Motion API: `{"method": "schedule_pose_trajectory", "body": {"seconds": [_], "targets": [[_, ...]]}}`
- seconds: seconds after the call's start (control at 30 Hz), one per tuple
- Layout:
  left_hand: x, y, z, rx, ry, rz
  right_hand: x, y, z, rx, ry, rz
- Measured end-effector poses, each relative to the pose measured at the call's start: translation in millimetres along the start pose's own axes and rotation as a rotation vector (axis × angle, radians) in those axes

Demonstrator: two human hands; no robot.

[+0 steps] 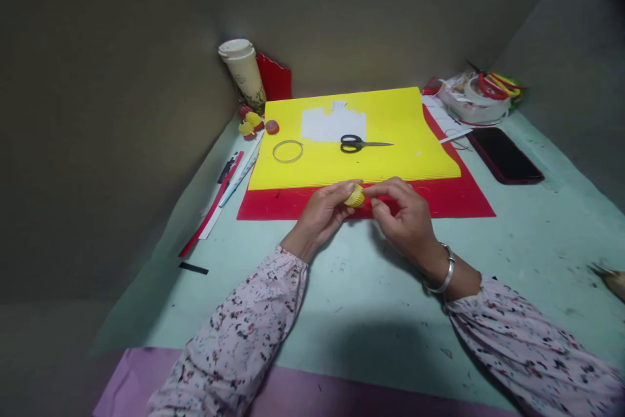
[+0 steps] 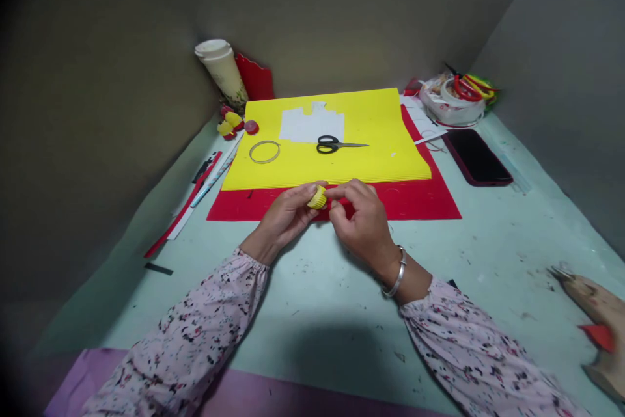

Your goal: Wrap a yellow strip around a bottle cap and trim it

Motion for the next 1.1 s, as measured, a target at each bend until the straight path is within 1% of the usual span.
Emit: {"method": "schedule_pose_trajectory", "body": {"seconds": [0.13,0.23,0.37,0.5,0.73,1.1], "targets": [[-0.6,0,2,0.057,-0.028,0.024,-1,4,-11,-0.092,0.121,0.052],[-2.0,0,4,0.096,-0.027,0.06,-2,8,-16,-0.133,0.179,0.103],[-5.5,-2,8,0.142,-0.019,0.112,-3,13,-18,-0.138,0.18,0.193],[-6.7,-5,8,0.153,-0.006,0.118,-3,16,-16,-0.127,0.159,0.269],[-9.5,-6,9,0.167,0.006,0.155,-3,19,-12,-0.125,0.106,0.336],[-10.5,-7,10,0.177,0.042,0.178,-2,20,-10,-0.09,0.035,0.356]]}}
Point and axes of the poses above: each hand's wrist, its own y-axis towards the middle knuckle, its own x-axis out of the back of the hand, z = x × y, the point moved 9 cm from there along y, towards the middle knuckle, and after that the axes turned 8 degrees about -x, right-handed, at the moved point
